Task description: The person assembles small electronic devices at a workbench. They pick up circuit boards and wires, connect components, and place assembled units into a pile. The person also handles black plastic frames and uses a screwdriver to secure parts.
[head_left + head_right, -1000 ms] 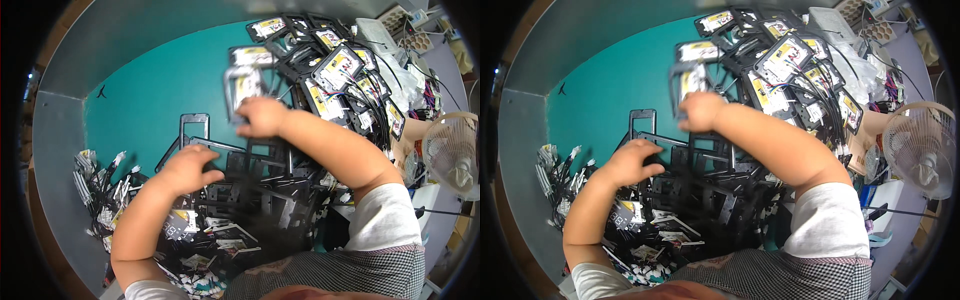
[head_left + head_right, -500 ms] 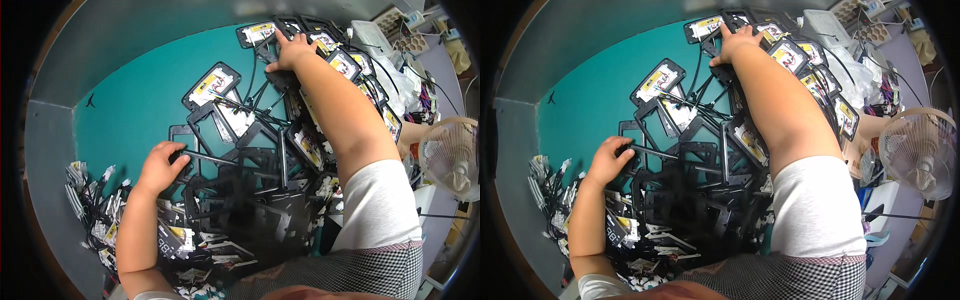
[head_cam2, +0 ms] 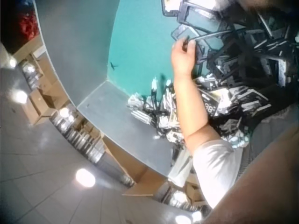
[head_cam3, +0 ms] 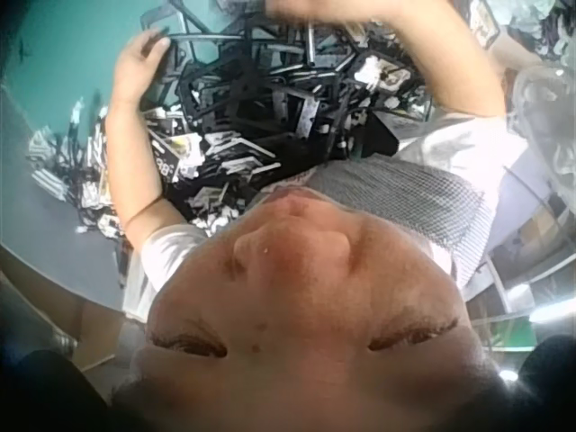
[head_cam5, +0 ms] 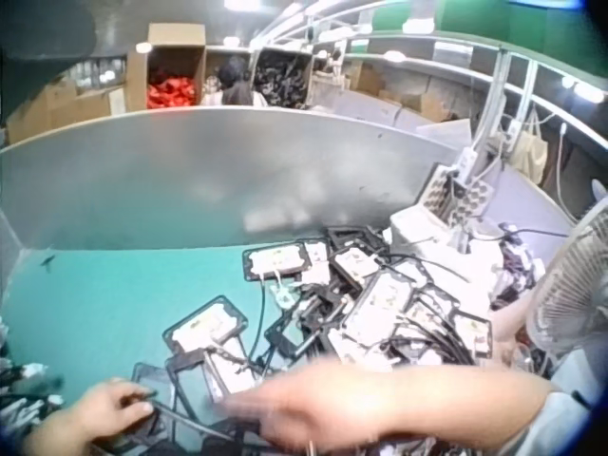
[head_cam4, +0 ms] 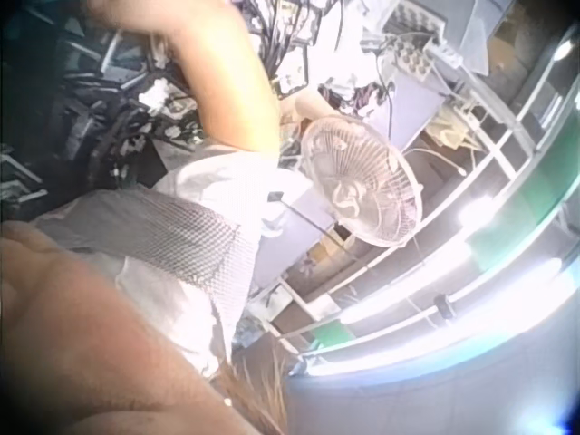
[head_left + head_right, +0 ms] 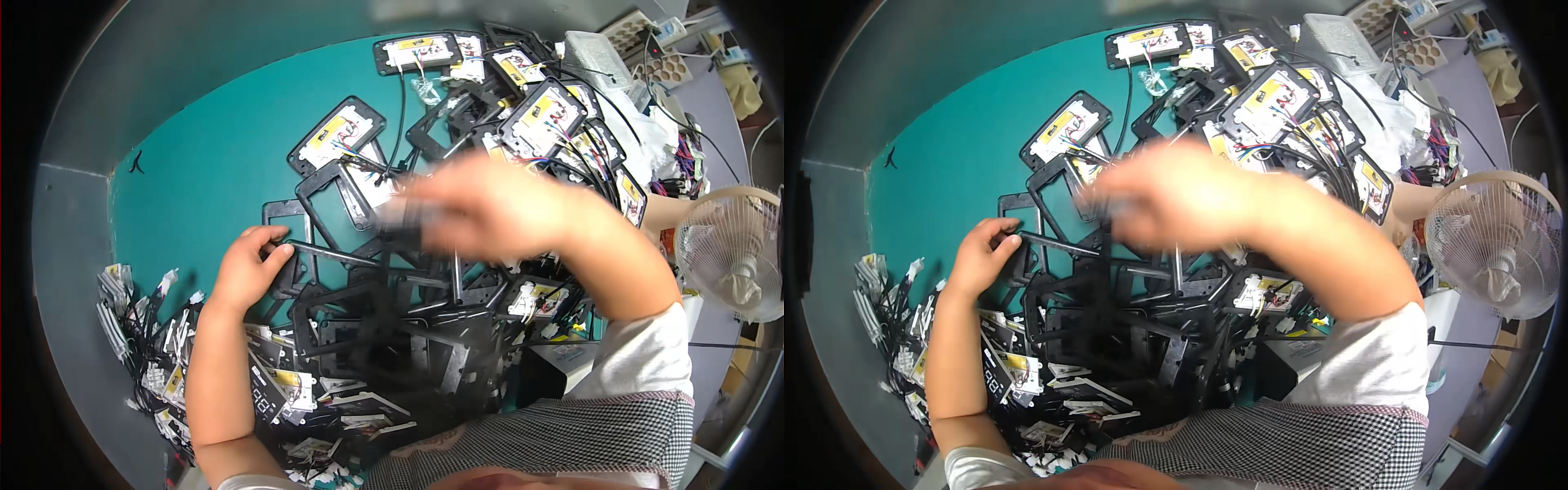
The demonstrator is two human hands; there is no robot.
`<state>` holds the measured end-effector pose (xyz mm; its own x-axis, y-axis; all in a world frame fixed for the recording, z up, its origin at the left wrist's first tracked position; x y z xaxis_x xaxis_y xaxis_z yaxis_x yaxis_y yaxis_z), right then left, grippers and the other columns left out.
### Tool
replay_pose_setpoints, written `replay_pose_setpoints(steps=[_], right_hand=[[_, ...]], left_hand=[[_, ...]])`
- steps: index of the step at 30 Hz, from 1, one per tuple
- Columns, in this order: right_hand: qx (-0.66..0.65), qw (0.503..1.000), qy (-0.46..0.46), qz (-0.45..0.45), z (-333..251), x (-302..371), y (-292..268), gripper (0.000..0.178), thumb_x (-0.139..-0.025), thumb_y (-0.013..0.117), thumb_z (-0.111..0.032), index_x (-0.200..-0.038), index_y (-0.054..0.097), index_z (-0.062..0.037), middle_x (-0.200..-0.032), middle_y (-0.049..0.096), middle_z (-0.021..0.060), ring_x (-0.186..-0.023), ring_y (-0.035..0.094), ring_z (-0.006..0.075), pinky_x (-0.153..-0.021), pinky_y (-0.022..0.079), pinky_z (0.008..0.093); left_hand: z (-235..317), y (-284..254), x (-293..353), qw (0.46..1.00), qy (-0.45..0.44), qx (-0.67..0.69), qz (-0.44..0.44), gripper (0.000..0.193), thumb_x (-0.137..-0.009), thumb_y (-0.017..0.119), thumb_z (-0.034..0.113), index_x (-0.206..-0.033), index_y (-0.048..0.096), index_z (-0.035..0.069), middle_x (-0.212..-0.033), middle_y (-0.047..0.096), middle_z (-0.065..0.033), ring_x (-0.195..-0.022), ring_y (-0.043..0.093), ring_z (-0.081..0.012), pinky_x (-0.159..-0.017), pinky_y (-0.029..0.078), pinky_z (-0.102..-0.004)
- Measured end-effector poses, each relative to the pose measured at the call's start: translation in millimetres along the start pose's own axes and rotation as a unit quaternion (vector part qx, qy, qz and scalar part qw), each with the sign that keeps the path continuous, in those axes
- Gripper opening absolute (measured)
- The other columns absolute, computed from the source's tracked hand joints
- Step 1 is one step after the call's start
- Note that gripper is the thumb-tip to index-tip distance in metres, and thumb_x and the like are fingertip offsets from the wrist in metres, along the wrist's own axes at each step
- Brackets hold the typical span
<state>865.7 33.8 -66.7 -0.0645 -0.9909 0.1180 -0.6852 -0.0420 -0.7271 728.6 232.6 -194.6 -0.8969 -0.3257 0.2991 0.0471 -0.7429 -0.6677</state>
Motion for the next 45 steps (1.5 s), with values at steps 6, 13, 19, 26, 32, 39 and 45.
replay_pose_setpoints(steps=[6, 13, 19, 26, 32, 39, 45], right_hand=[[0.006, 0.995, 0.089, -0.049, 26.9, 11.2, -9.5, 0.071, -0.072, 0.072, -0.044, -0.13, 0.049, -0.0114, -0.123, 0.056, 0.0157, -0.112, 0.054, 0.0325, -0.094, 0.043, 0.0401], [0.297, 0.791, 0.52, 0.127, 255.1, 41.4, -132.2, 0.082, -0.07, 0.069, -0.054, -0.138, 0.039, -0.0199, -0.135, 0.046, 0.0127, -0.122, 0.049, 0.0281, -0.097, 0.04, 0.0485], [0.241, 0.824, 0.511, 0.043, 269.2, 54.0, -119.3, 0.076, -0.063, 0.069, -0.03, -0.133, 0.046, -0.0135, -0.121, 0.058, 0.0172, -0.113, 0.055, 0.0288, -0.094, 0.044, 0.0349], [0.183, 0.812, 0.494, 0.252, 233.3, 152.3, -185.8, 0.081, -0.064, 0.066, -0.024, -0.139, 0.036, -0.0193, -0.109, 0.06, 0.0195, -0.096, 0.058, 0.0258, -0.084, 0.045, 0.0324], [0.263, 0.818, 0.427, 0.281, 204.7, 205.5, -203.5, 0.082, -0.063, 0.066, -0.018, -0.139, 0.035, -0.0157, -0.114, 0.057, 0.0246, -0.103, 0.059, 0.0332, -0.089, 0.046, 0.0372], [0.331, 0.754, 0.544, 0.161, 270.1, 253.9, -181.3, 0.07, -0.071, 0.07, -0.047, -0.129, 0.052, -0.0123, -0.126, 0.055, 0.0157, -0.118, 0.05, 0.0331, -0.101, 0.038, 0.0387], [0.308, 0.847, 0.399, 0.169, 249.4, 103.8, -196.5, 0.05, -0.079, 0.064, -0.033, -0.126, 0.054, -0.018, -0.124, 0.055, 0.0166, -0.115, 0.053, 0.0302, -0.096, 0.043, 0.0359]], left_hand=[[-20.4, -12.3, 8.5, 0.997, -0.026, 0.051, 0.051, 0.028, -0.082, 0.066, 0.016, -0.106, 0.064, 0.003, -0.094, 0.061, -0.0082, -0.078, 0.057, -0.0157, -0.073, 0.047, -0.0283], [-28.7, -0.2, -3.2, 0.997, -0.04, 0.057, 0.043, 0.025, -0.083, 0.065, 0.015, -0.105, 0.065, 0.002, -0.09, 0.059, -0.0053, -0.075, 0.054, -0.0121, -0.071, 0.046, -0.0255], [-46.9, -0.8, -6.3, 0.993, -0.06, 0.087, 0.05, 0.025, -0.084, 0.065, 0.015, -0.105, 0.064, 0.002, -0.092, 0.06, -0.0043, -0.076, 0.054, -0.0109, -0.072, 0.046, -0.0252], [-45.6, 0.8, -4.9, 0.995, -0.06, 0.075, 0.029, 0.028, -0.087, 0.062, 0.018, -0.109, 0.062, 0.001, -0.094, 0.063, -0.002, -0.083, 0.055, -0.0094, -0.077, 0.045, -0.0247], [-50.2, -1.3, -2.9, 0.992, -0.065, 0.099, 0.044, 0.027, -0.085, 0.064, 0.017, -0.107, 0.064, 0.002, -0.093, 0.061, -0.0032, -0.076, 0.054, -0.0103, -0.073, 0.046, -0.0251], [-51.8, 1.7, -11.5, 0.992, -0.068, 0.1, 0.029, 0.027, -0.086, 0.063, 0.017, -0.107, 0.063, 0.001, -0.086, 0.059, 0.0, -0.073, 0.051, -0.008, -0.069, 0.044, -0.0232], [-57.7, 0.9, -7.4, 0.991, -0.082, 0.102, 0.041, 0.026, -0.087, 0.061, 0.016, -0.109, 0.062, 0.001, -0.082, 0.058, 0.0024, -0.07, 0.048, -0.0062, -0.065, 0.042, -0.0216]])
Point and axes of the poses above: each hand's wrist, its own x-axis away from the middle knuckle, its own y-axis out of the palm, z = x × y, the point moved 9 cm from there along -x, towards the middle knuckle
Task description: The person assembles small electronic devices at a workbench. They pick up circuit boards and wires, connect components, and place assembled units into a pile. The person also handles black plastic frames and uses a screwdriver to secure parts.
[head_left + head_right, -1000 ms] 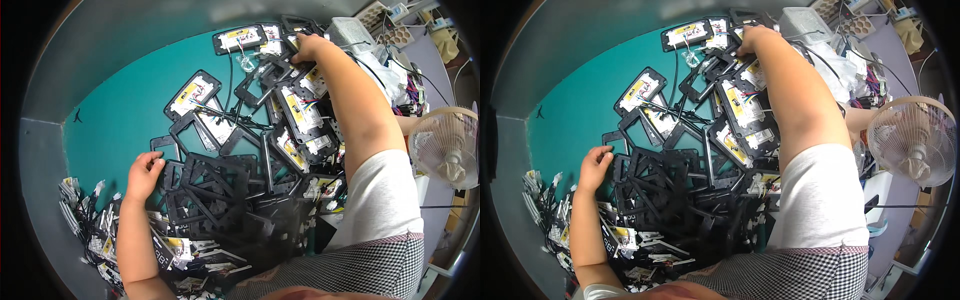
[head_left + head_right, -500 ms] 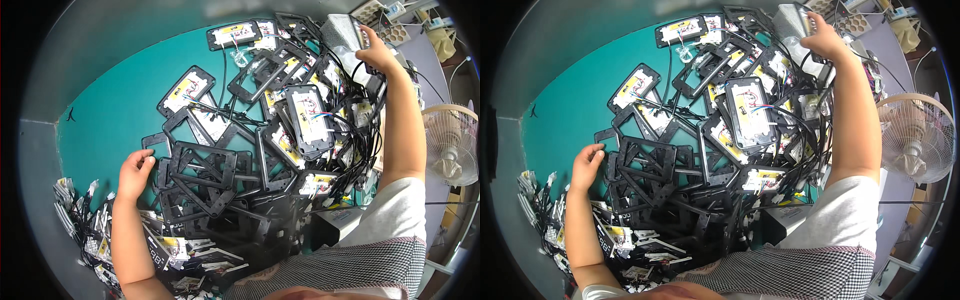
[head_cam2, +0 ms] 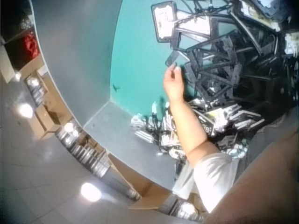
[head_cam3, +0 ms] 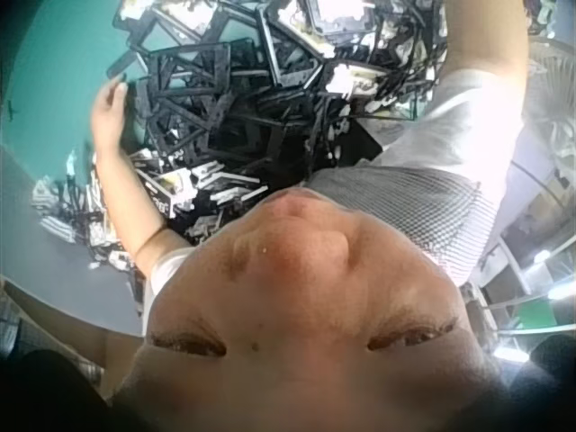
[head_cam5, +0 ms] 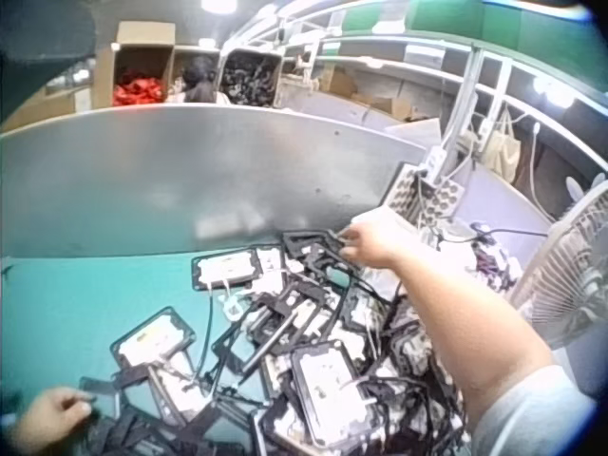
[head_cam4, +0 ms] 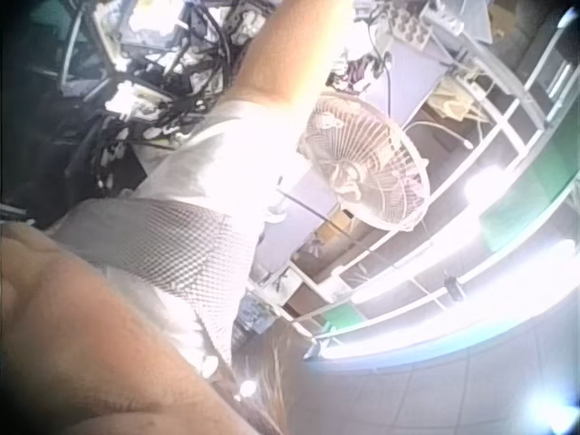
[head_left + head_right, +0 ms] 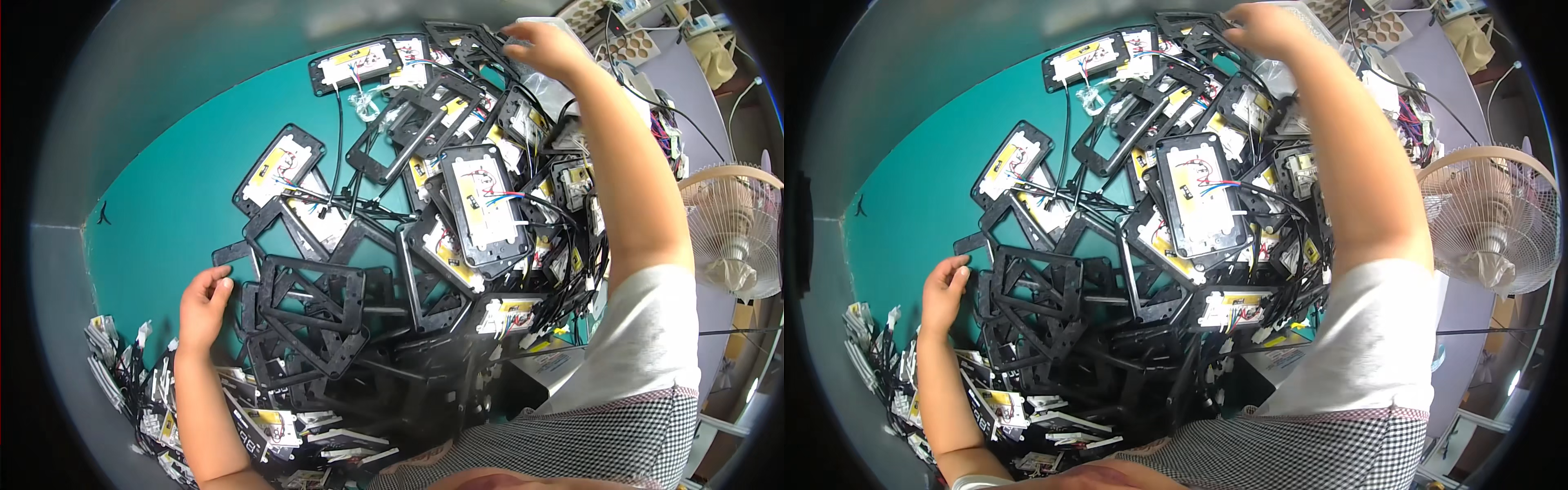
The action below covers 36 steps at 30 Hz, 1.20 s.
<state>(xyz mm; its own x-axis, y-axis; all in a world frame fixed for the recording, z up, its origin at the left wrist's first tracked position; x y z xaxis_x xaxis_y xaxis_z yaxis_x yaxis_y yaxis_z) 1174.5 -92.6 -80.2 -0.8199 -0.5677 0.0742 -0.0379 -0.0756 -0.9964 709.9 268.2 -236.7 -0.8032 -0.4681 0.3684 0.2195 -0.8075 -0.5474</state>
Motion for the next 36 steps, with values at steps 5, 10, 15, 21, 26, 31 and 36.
replay_pose_setpoints(steps=[5, 10, 15, 21, 26, 31, 36], right_hand=[[0.168, 0.979, 0.093, -0.063, -0.7, -54.3, 78.0, 0.066, -0.082, 0.058, -0.015, -0.141, 0.033, -0.03, -0.14, 0.039, 0.0142, -0.126, 0.043, 0.0304, -0.099, 0.041, 0.0398], [0.187, 0.969, 0.161, -0.029, 17.0, -74.1, 107.6, 0.087, -0.076, 0.063, -0.007, -0.143, 0.02, -0.0425, -0.149, 0.023, 0.0115, -0.135, 0.03, 0.0291, -0.1, 0.04, 0.044], [0.022, 0.993, 0.011, -0.115, 17.2, -88.0, 131.7, 0.061, -0.068, 0.066, -0.01, -0.126, 0.05, -0.0169, -0.121, 0.056, 0.0174, -0.112, 0.054, 0.0322, -0.09, 0.046, 0.0392], [0.01, 0.998, -0.014, -0.063, 15.1, -82.1, 123.1, 0.047, -0.065, 0.07, -0.017, -0.11, 0.059, -0.0062, -0.106, 0.063, 0.0159, -0.101, 0.059, 0.0317, -0.087, 0.046, 0.038], [0.046, 0.998, 0.036, -0.032, 1.0, -67.4, 99.5, 0.037, -0.075, 0.064, -0.028, -0.107, 0.062, -0.0103, -0.109, 0.063, 0.0132, -0.104, 0.058, 0.0308, -0.09, 0.046, 0.0408], [-0.152, 0.942, 0.112, 0.277, 81.9, -51.2, 34.1, 0.039, -0.08, 0.056, -0.023, -0.116, 0.058, -0.0061, -0.105, 0.064, 0.017, -0.097, 0.062, 0.03, -0.084, 0.049, 0.0369], [-0.401, 0.893, 0.026, 0.2, -58.1, 30.8, -46.6, 0.028, -0.085, 0.062, -0.027, -0.099, 0.061, -0.0032, -0.097, 0.064, 0.0153, -0.072, 0.064, 0.0203, -0.065, 0.053, 0.0339]], left_hand=[[1.8, 0.3, -0.2, 1.0, -0.02, -0.004, 0.008, 0.025, -0.086, 0.062, 0.013, -0.107, 0.063, 0.0, -0.085, 0.059, 0.0005, -0.076, 0.05, -0.0076, -0.072, 0.043, -0.0234], [-8.0, -2.3, -0.4, 0.999, -0.037, 0.016, 0.008, 0.025, -0.086, 0.061, 0.013, -0.108, 0.062, 0.0, -0.082, 0.057, 0.0022, -0.074, 0.049, -0.0066, -0.07, 0.042, -0.0224], [-4.2, 1.6, -5.4, 0.998, -0.053, 0.028, 0.0, 0.025, -0.087, 0.061, 0.014, -0.107, 0.062, 0.0, -0.08, 0.055, 0.0036, -0.073, 0.048, -0.0059, -0.069, 0.041, -0.0214], [-8.3, -2.0, -1.1, 0.999, -0.035, 0.028, 0.024, 0.024, -0.086, 0.062, 0.013, -0.106, 0.063, 0.0, -0.083, 0.058, 0.0024, -0.074, 0.049, -0.0066, -0.071, 0.042, -0.0219], [-8.2, -4.4, 0.6, 0.999, -0.024, 0.007, 0.028, 0.022, -0.085, 0.063, 0.013, -0.104, 0.064, 0.002, -0.087, 0.06, 0.0006, -0.076, 0.05, -0.0073, -0.073, 0.043, -0.0225], [7.3, -0.3, -3.2, 1.0, -0.017, 0.008, -0.002, 0.025, -0.085, 0.063, 0.014, -0.107, 0.064, 0.001, -0.086, 0.06, 0.0003, -0.077, 0.052, -0.0077, -0.074, 0.044, -0.0231], [14.4, -10.3, 5.5, 1.0, 0.016, 0.012, 0.022, 0.027, -0.085, 0.063, 0.013, -0.109, 0.062, 0.001, -0.085, 0.059, 0.0006, -0.076, 0.052, -0.0077, -0.072, 0.044, -0.0235]])
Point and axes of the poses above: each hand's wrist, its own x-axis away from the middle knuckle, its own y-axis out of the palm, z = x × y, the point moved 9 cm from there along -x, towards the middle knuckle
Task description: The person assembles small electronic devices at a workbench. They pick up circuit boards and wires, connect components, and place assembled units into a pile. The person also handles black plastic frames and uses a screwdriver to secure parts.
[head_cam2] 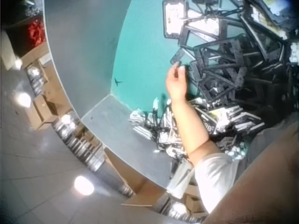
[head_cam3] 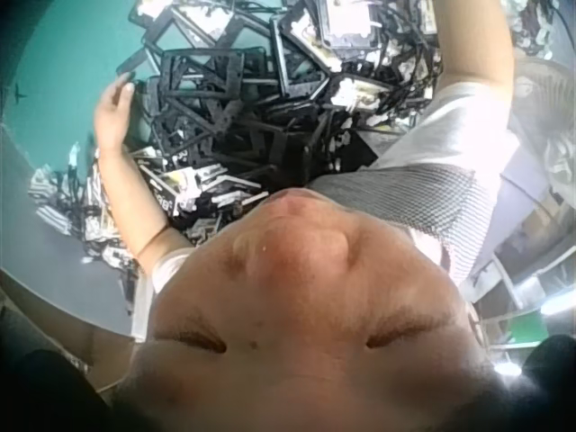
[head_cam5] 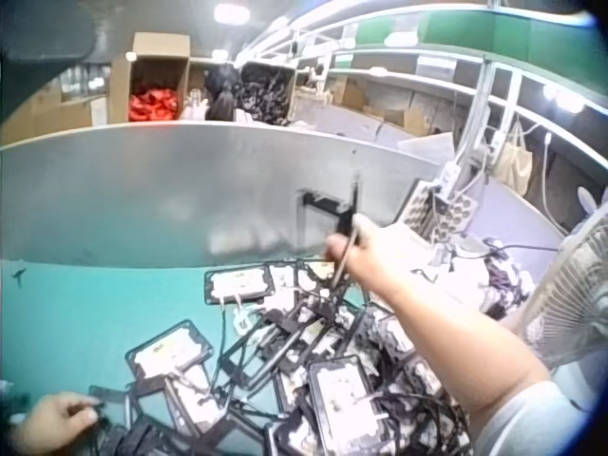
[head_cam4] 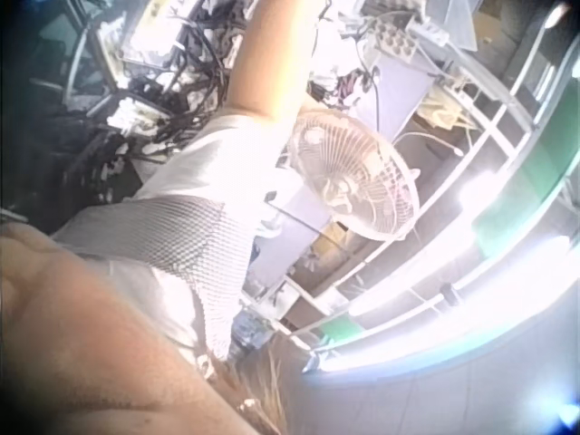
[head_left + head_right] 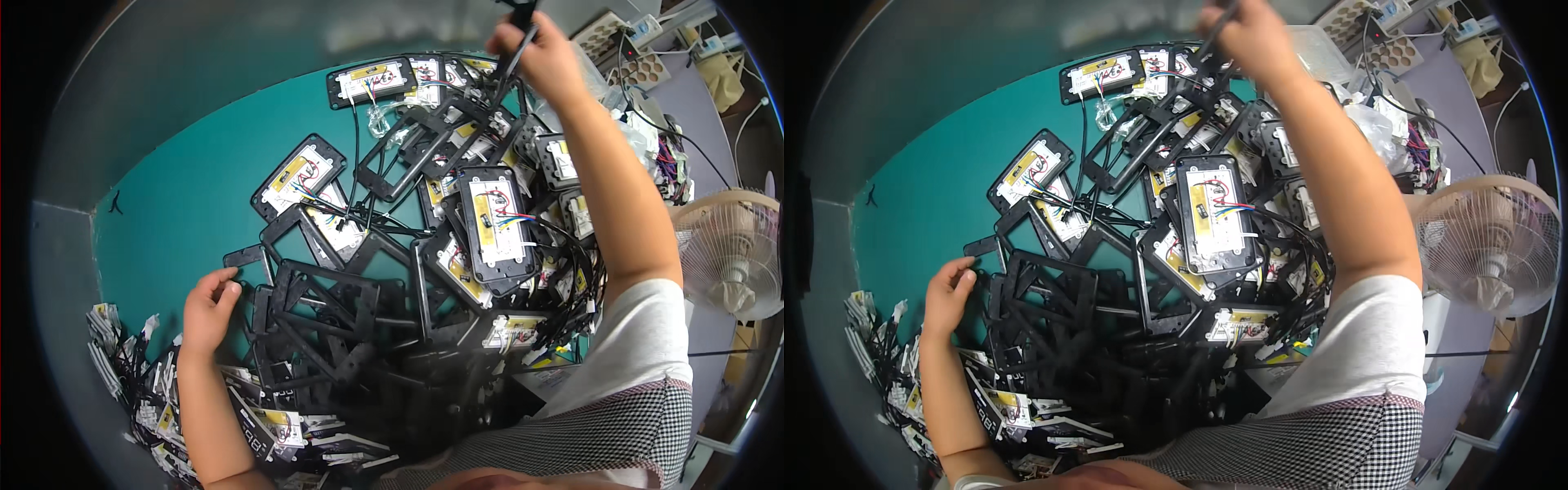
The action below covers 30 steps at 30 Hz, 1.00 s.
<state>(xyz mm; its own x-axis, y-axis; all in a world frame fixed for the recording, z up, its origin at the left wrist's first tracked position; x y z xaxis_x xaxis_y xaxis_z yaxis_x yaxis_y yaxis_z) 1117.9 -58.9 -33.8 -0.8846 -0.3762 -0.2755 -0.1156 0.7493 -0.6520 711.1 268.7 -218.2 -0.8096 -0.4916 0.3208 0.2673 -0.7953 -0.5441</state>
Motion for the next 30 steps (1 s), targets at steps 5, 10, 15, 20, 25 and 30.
replay_pose_setpoints(steps=[5, 10, 15, 20, 25, 30], right_hand=[[-0.037, 0.883, -0.202, -0.421, -142.0, 169.6, 110.6, 0.034, -0.072, 0.06, -0.002, -0.106, 0.057, -0.0037, -0.092, 0.065, 0.0134, -0.088, 0.063, 0.0276, -0.076, 0.05, 0.0394], [-0.191, 0.741, -0.301, -0.569, -193.7, 308.2, 132.0, 0.032, -0.089, 0.046, -0.02, -0.111, 0.052, 0.0029, -0.12, 0.053, 0.0185, -0.116, 0.049, 0.0347, -0.096, 0.041, 0.0398], [0.116, 0.767, -0.261, -0.575, -165.5, 210.8, 147.8, 0.021, -0.08, 0.057, -0.018, -0.098, 0.059, -0.0076, -0.088, 0.061, 0.0129, -0.085, 0.061, 0.0329, -0.073, 0.051, 0.0444], [0.383, 0.906, -0.067, -0.166, 6.0, 45.3, 113.0, 0.085, -0.068, 0.071, -0.052, -0.138, 0.038, -0.0185, -0.13, 0.048, 0.0196, -0.12, 0.047, 0.0341, -0.099, 0.04, 0.0408], [0.395, 0.872, 0.126, -0.261, 81.3, 44.7, 124.8, 0.091, -0.065, 0.074, -0.054, -0.141, 0.034, -0.0235, -0.131, 0.048, 0.0151, -0.123, 0.045, 0.0317, -0.099, 0.035, 0.0503], [0.461, 0.829, 0.005, -0.316, 38.6, 63.7, 138.0, 0.048, -0.081, 0.06, -0.023, -0.127, 0.048, -0.0153, -0.117, 0.058, 0.0144, -0.109, 0.057, 0.0317, -0.091, 0.046, 0.0445]], left_hand=[[3.8, -32.4, 10.9, 0.999, -0.019, 0.016, 0.047, 0.029, -0.087, 0.062, 0.016, -0.111, 0.061, 0.001, -0.086, 0.059, -0.0005, -0.074, 0.052, -0.0082, -0.069, 0.044, -0.0232], [7.7, -58.9, 12.4, 0.992, -0.016, 0.091, 0.085, 0.033, -0.089, 0.059, 0.023, -0.113, 0.059, 0.0, -0.088, 0.059, -0.0013, -0.072, 0.05, -0.0081, -0.067, 0.043, -0.0224], [-9.8, -66.9, 34.5, 0.989, -0.044, 0.091, 0.106, 0.033, -0.089, 0.06, 0.023, -0.112, 0.059, 0.0, -0.089, 0.059, -0.0011, -0.073, 0.05, -0.0077, -0.067, 0.043, -0.0222], [9.6, -61.2, 23.4, 0.992, -0.018, 0.094, 0.085, 0.032, -0.089, 0.06, 0.021, -0.112, 0.059, 0.0, -0.09, 0.059, -0.0009, -0.073, 0.05, -0.0079, -0.068, 0.043, -0.0225], [13.6, -52.2, 29.0, 0.995, -0.015, 0.079, 0.053, 0.03, -0.089, 0.061, 0.018, -0.113, 0.059, 0.0, -0.088, 0.059, -0.0006, -0.076, 0.051, -0.0073, -0.07, 0.044, -0.0228], [13.0, -52.5, 38.2, 0.998, -0.018, 0.047, 0.031, 0.033, -0.089, 0.061, 0.02, -0.114, 0.058, -0.001, -0.093, 0.06, -0.0021, -0.08, 0.053, -0.0084, -0.072, 0.045, -0.0233]])
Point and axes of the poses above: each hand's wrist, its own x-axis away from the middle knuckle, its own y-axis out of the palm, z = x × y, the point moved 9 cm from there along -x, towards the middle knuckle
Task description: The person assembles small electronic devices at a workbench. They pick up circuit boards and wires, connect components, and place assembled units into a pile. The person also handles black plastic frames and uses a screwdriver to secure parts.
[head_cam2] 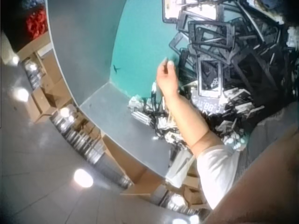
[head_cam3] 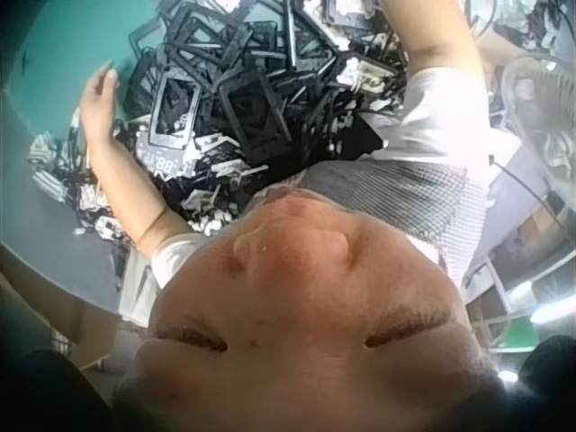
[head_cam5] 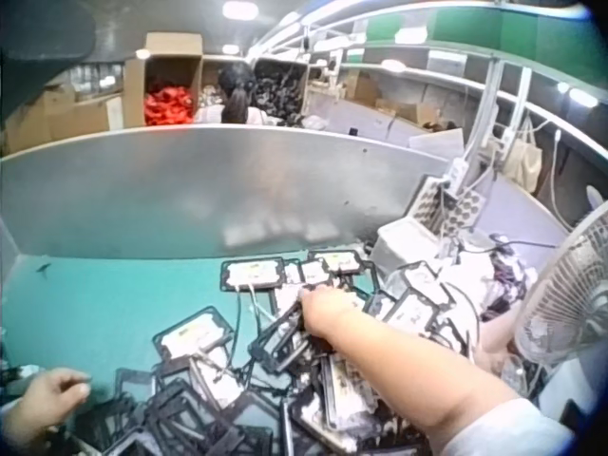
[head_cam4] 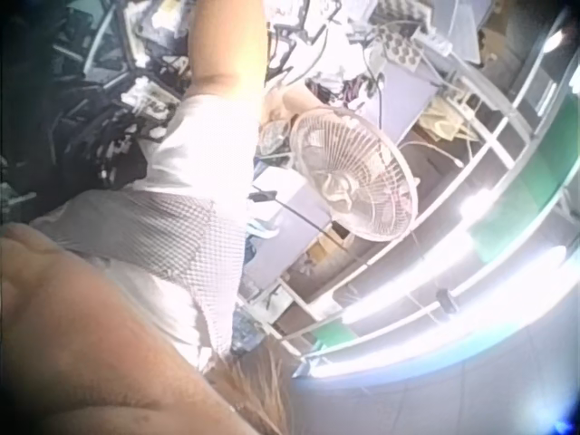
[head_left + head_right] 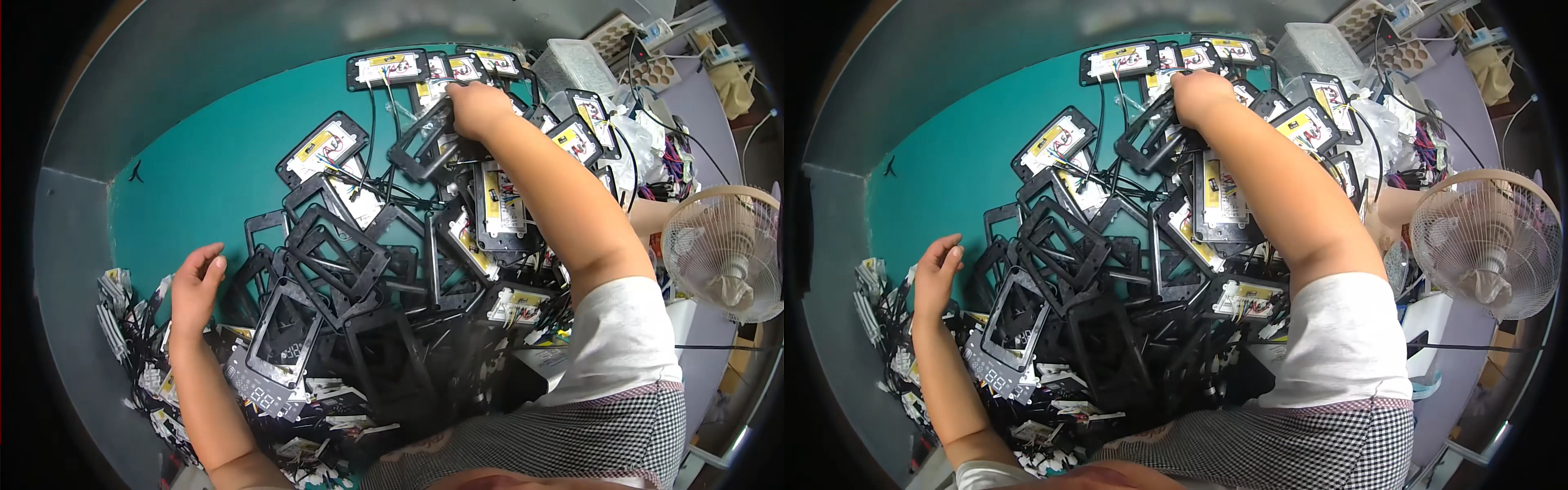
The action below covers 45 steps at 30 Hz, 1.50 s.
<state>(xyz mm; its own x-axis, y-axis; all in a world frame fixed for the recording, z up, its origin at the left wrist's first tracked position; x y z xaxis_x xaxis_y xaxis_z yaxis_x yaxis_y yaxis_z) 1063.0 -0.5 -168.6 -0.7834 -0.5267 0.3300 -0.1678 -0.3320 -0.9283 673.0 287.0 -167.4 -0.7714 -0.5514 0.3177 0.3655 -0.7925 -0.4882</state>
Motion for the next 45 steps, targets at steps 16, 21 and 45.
replay_pose_setpoints(steps=[16, 21, 45], right_hand=[[-0.318, 0.748, -0.581, -0.044, -188.5, 254.9, -49.3, 0.085, -0.067, 0.079, -0.034, -0.138, 0.037, -0.011, -0.137, 0.034, 0.0261, -0.123, 0.041, 0.0414, -0.101, 0.039, 0.042], [-0.281, 0.924, -0.255, 0.048, -125.4, 104.3, -35.7, 0.05, -0.079, 0.065, -0.032, -0.124, 0.054, -0.0141, -0.117, 0.056, 0.0166, -0.111, 0.052, 0.0331, -0.093, 0.044, 0.0407], [-0.306, 0.949, -0.056, -0.043, -129.2, 65.5, 45.5, 0.08, -0.066, 0.071, -0.06, -0.125, 0.048, -0.0122, -0.118, 0.053, 0.0185, -0.108, 0.056, 0.0325, -0.089, 0.047, 0.0407]], left_hand=[[46.9, -24.5, 24.0, 0.993, 0.051, -0.054, 0.087, 0.031, -0.09, 0.059, 0.02, -0.115, 0.059, 0.002, -0.106, 0.061, -0.0067, -0.095, 0.057, -0.0149, -0.085, 0.045, -0.0286], [87.0, 20.6, 8.8, 0.986, 0.128, -0.106, 0.032, 0.047, -0.083, 0.065, 0.027, -0.125, 0.053, 0.008, -0.126, 0.051, -0.0122, -0.115, 0.05, -0.0229, -0.092, 0.043, -0.0342], [101.0, 86.5, 12.6, 0.933, 0.183, -0.302, -0.069, 0.035, -0.068, 0.073, 0.018, -0.093, 0.054, 0.003, -0.087, 0.054, -0.015, -0.087, 0.052, -0.0348, -0.08, 0.041, -0.0407]])
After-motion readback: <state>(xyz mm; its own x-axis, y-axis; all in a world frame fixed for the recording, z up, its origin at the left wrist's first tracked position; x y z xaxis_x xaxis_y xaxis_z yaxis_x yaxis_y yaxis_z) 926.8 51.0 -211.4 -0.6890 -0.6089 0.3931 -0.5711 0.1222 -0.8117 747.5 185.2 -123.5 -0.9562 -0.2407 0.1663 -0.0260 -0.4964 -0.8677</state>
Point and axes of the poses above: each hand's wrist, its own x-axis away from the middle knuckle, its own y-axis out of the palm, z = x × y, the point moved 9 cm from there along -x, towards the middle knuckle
